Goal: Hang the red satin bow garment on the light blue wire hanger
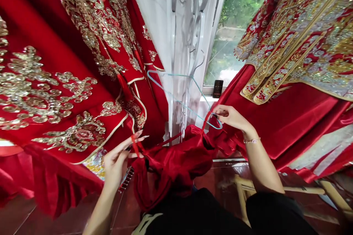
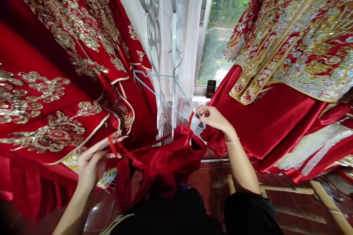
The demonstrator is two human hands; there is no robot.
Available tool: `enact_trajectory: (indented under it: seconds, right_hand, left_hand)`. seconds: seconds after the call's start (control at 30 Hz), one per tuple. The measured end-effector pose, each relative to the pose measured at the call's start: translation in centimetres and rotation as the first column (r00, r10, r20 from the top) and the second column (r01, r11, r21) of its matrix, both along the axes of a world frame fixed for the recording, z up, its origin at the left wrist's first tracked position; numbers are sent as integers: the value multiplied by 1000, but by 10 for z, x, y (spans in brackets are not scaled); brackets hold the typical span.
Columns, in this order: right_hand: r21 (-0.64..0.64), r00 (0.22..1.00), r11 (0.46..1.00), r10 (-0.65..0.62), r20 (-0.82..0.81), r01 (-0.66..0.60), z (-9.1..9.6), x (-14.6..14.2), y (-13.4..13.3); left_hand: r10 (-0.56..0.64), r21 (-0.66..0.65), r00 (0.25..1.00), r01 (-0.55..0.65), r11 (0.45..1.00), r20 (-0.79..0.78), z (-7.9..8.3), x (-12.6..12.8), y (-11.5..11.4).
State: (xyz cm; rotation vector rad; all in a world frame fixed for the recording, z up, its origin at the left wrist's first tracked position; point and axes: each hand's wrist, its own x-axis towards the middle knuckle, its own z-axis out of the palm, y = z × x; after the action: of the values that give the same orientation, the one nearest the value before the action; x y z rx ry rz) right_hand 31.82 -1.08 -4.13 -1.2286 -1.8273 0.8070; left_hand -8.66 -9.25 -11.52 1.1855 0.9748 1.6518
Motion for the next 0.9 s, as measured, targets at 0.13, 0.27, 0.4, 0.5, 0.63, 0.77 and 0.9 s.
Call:
enact_trajectory:
  seconds: [0.13, 0.27, 0.4, 0.5, 0.63, 0.77, 0.9]
  right_hand:
    - [163, 995, 982, -102, 22, 97, -19, -29, 7]
    - [252, 960, 932, -277, 35, 260, -38, -32, 23]
    - [399, 914, 853, -398, 80, 337, -35, 1, 42]
    - [550, 890, 783, -433, 144, 292, -26, 26, 59]
    - [595, 925, 795, -307, 223, 120, -15, 38, 85]
    - [517, 953, 856, -168, 251, 14, -10, 37, 99]
    - [469, 951, 883, -125, 282, -23, -10, 36, 97]
  left_hand:
    - [-50, 21, 999, 50, 999, -11, 16, 11, 20]
    - [-94, 32, 995, 95, 995, -11, 42, 15, 45]
    - [-38, 44, 999, 37, 998, 32, 59, 10, 67]
    - [-12, 75, 999, 10, 997, 31, 65, 2, 83]
    - [-13, 82, 1000, 11, 997, 19, 72, -3, 101]
    - [-29, 29, 1000, 29, 999, -3, 83, 0, 109]
    - [-121, -4, 988, 122, 993, -94, 98, 7, 109]
